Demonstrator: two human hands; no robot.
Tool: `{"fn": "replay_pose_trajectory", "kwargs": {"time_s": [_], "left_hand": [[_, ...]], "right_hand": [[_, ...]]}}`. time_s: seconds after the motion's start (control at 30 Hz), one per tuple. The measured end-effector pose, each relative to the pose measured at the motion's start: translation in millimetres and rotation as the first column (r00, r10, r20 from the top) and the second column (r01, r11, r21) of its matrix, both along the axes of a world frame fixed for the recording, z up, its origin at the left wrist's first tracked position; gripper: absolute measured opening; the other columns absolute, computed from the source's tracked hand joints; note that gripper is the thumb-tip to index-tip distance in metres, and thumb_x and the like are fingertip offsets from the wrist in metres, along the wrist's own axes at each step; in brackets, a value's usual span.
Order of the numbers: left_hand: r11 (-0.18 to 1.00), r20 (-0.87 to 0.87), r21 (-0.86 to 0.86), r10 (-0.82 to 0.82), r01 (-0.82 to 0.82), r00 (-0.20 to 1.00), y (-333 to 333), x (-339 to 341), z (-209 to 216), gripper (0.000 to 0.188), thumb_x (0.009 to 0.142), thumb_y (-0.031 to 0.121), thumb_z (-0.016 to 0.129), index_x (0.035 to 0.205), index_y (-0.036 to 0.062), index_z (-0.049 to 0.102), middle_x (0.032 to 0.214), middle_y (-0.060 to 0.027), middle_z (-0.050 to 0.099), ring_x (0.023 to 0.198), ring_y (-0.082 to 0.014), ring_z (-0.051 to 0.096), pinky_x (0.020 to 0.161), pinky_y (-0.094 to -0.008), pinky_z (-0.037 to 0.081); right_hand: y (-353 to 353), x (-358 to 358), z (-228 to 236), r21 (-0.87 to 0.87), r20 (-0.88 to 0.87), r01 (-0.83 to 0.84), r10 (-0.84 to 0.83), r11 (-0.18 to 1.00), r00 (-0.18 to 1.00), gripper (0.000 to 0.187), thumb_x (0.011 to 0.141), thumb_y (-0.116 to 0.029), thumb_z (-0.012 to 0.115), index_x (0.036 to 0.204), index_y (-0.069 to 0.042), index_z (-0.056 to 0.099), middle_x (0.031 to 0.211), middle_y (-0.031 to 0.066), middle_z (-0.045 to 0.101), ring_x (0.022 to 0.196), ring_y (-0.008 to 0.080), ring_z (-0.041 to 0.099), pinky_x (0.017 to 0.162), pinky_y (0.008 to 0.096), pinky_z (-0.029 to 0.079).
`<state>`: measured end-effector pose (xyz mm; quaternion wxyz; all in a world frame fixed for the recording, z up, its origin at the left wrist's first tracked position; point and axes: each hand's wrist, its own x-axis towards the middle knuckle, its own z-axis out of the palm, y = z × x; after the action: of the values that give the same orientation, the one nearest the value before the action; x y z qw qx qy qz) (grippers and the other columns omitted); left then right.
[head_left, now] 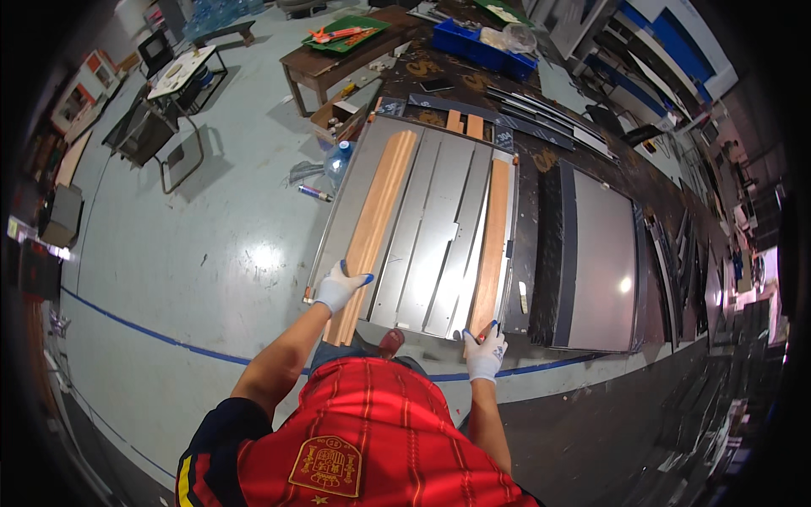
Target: The person measures and marks wooden strips against a curved metal frame, then moves to a miter saw to cut the strips into shorter pieces. The person handles the wood by hand and uses a marker and a miter saw during the process.
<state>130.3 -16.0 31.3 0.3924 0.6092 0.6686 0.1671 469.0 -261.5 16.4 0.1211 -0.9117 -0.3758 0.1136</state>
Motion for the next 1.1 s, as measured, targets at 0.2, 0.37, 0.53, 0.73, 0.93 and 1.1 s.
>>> {"fn": "replay_pose_trajectory", "kwargs": {"time_s": [0.2,0.37,0.53,0.73,0.93,1.1], "left_hand": [[0.998,-0.19,0.045,0.046,-0.038,0.981,-15,32,-19,0.105,0.08,0.062,0.089,0.153,-0.0043,0.053,0.136,-0.033,0.071,0.131,-0.0465,0.068,0.11,-0.0511,0.054],[0.999,-0.136,0.034,0.021,-0.017,0.991,-11,14,-19,0.1,0.08,0.059,0.09,0.15,-0.0036,0.057,0.131,-0.0315,0.074,0.128,-0.0445,0.07,0.107,-0.0506,0.056],[0.975,0.337,-0.222,0.058,0.019,0.94,9,-20,-19,0.08,0.088,0.048,0.092,0.139,-0.0085,0.066,0.114,-0.0198,0.081,0.107,-0.0297,0.08,0.094,-0.0414,0.062],[0.899,0.618,-0.437,0.319,-0.022,0.719,13,-23,-36,0.056,0.095,0.023,0.091,0.137,-0.0006,0.063,0.104,-0.0111,0.077,0.082,-0.023,0.079,0.068,-0.0361,0.065],[0.893,0.625,-0.451,0.317,-0.001,0.713,14,-24,-36,0.039,0.1,0.022,0.084,0.131,0.007,0.067,0.104,-0.0063,0.075,0.086,-0.0225,0.077,0.077,-0.0385,0.066],[0.891,0.602,-0.454,0.311,-0.006,0.735,15,-24,-39,0.038,0.101,0.023,0.084,0.13,0.007,0.066,0.104,-0.0065,0.075,0.087,-0.0226,0.077,0.077,-0.0388,0.066]], "right_hand": [[6,-4,-4,0.01,0.006,-0.021,0.021,1.0,1.0,0.095,0.087,-0.047,0.089,0.156,0.007,0.053,0.133,0.0294,0.065,0.124,0.0493,0.061,0.109,0.0554,0.05],[8,-2,-9,0.056,0.001,-0.02,0.02,0.998,1.0,0.091,0.085,-0.047,0.089,0.152,0.005,0.057,0.129,0.0279,0.067,0.122,0.0474,0.063,0.107,0.055,0.051],[4,-3,-11,0.048,0.023,-0.006,0.004,0.999,1.0,0.084,0.082,-0.051,0.089,0.144,0.0,0.063,0.124,0.023,0.068,0.118,0.0451,0.064,0.104,0.0544,0.053],[5,-2,-5,0.074,-0.006,0.034,-0.034,0.997,0.999,0.087,0.082,-0.048,0.09,0.148,0.002,0.061,0.124,0.0231,0.068,0.116,0.044,0.063,0.102,0.0541,0.053],[5,-4,0,0.08,-0.043,0.055,-0.052,0.995,0.998,0.088,0.082,-0.047,0.091,0.146,0.004,0.061,0.122,0.0228,0.067,0.115,0.0436,0.063,0.1,0.0535,0.054],[5,-3,-4,0.087,-0.035,0.059,-0.057,0.994,0.998,0.087,0.081,-0.047,0.091,0.144,0.004,0.062,0.121,0.0232,0.067,0.114,0.0439,0.063,0.1,0.0539,0.054]]}}
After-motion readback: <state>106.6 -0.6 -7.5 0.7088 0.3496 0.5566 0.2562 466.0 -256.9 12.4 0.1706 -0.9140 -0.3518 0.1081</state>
